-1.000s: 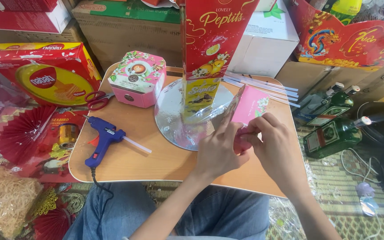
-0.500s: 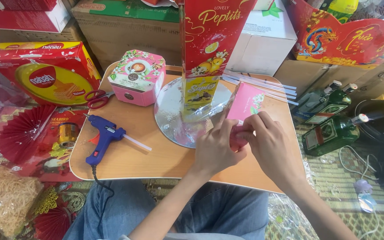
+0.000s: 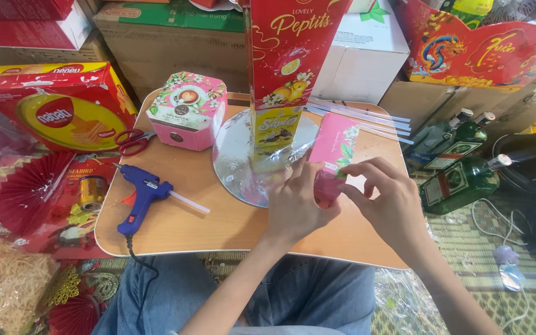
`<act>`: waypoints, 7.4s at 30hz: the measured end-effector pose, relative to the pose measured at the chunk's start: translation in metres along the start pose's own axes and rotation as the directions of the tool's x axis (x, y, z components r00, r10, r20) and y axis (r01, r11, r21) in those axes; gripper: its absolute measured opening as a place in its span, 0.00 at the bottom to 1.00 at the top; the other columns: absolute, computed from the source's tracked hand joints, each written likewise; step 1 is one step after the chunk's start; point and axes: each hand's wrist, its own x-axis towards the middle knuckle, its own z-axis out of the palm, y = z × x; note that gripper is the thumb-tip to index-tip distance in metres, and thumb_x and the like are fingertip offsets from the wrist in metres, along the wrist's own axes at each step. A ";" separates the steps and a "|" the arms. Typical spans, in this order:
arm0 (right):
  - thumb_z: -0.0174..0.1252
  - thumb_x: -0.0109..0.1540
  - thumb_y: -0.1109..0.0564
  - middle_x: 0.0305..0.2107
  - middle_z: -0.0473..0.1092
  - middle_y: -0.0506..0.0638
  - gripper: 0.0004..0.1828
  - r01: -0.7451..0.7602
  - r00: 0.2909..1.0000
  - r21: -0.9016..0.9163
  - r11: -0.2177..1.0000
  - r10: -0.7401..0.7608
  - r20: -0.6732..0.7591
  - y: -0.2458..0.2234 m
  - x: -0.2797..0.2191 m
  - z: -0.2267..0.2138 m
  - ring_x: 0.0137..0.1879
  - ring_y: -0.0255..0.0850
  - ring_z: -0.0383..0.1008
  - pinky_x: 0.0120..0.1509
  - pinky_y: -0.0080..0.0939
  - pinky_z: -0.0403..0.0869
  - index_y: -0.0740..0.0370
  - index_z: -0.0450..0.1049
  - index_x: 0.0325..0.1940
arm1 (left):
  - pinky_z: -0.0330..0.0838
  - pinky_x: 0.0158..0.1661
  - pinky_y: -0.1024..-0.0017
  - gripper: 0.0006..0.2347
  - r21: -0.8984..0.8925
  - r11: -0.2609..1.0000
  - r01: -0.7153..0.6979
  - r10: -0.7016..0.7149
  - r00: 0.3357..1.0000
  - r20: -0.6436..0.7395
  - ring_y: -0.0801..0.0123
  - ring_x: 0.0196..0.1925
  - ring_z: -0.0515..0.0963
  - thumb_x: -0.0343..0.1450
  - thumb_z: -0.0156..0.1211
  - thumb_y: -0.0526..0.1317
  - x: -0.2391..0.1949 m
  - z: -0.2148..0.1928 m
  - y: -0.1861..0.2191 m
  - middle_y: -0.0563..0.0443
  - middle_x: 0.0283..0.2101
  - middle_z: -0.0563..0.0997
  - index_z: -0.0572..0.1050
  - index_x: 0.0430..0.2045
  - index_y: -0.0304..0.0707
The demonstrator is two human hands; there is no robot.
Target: Assembling and folding small decorative gift boxes by hand
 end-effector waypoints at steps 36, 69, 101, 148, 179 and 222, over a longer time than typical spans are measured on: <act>0.75 0.52 0.54 0.23 0.73 0.38 0.09 -0.172 0.983 -0.098 0.980 0.165 -0.077 0.015 -0.006 0.005 0.29 0.36 0.75 0.46 0.34 0.72 0.47 0.81 0.30 | 0.81 0.29 0.69 0.25 0.230 0.973 0.000 0.029 0.992 -0.125 0.55 0.38 0.88 0.54 0.67 0.51 -0.007 0.021 0.026 0.37 0.50 0.83 0.72 0.44 0.50; 0.56 0.69 0.50 0.60 0.70 0.59 0.20 -0.430 0.900 0.440 0.789 0.412 0.142 0.083 0.042 0.004 0.62 0.57 0.72 0.57 0.52 0.74 0.56 0.74 0.64 | 0.56 0.64 0.41 0.08 0.176 0.963 -0.204 0.206 0.978 0.004 0.60 0.58 0.72 0.70 0.65 0.49 0.019 -0.002 0.030 0.55 0.49 0.77 0.80 0.38 0.52; 0.56 0.64 0.42 0.43 0.65 0.56 0.24 -0.555 0.818 0.676 0.485 0.469 0.335 0.089 0.060 0.078 0.49 0.40 0.62 0.57 0.37 0.62 0.44 0.67 0.63 | 0.65 0.24 0.76 0.14 0.139 0.776 -0.616 0.630 0.766 -0.126 0.68 0.22 0.70 0.69 0.60 0.41 0.051 0.039 0.008 0.58 0.20 0.60 0.62 0.14 0.45; 0.55 0.66 0.46 0.37 0.62 0.47 0.22 -0.410 0.877 0.775 0.481 0.442 0.189 0.108 0.048 0.086 0.44 0.34 0.63 0.50 0.35 0.63 0.53 0.62 0.62 | 0.66 0.31 0.72 0.10 0.085 0.759 -0.646 0.650 0.741 -0.169 0.68 0.28 0.69 0.70 0.57 0.40 0.051 0.017 0.013 0.56 0.26 0.62 0.65 0.19 0.43; 0.52 0.67 0.44 0.27 0.59 0.44 0.23 -0.548 0.813 0.688 0.476 0.495 0.306 0.097 0.056 0.075 0.33 0.30 0.57 0.39 0.32 0.58 0.48 0.60 0.65 | 0.68 0.26 0.77 0.12 -0.053 0.823 -0.566 0.564 0.825 -0.043 0.71 0.24 0.75 0.72 0.54 0.42 0.064 0.030 0.006 0.59 0.22 0.64 0.67 0.15 0.47; 0.55 0.64 0.44 0.35 0.63 0.47 0.23 -0.456 0.827 0.755 0.471 0.537 0.164 0.083 0.050 0.080 0.43 0.35 0.65 0.49 0.34 0.67 0.53 0.65 0.60 | 0.75 0.30 0.78 0.03 -0.125 0.833 -0.539 0.542 0.752 0.376 0.70 0.28 0.81 0.77 0.53 0.40 0.064 -0.042 0.005 0.59 0.27 0.71 0.71 0.36 0.43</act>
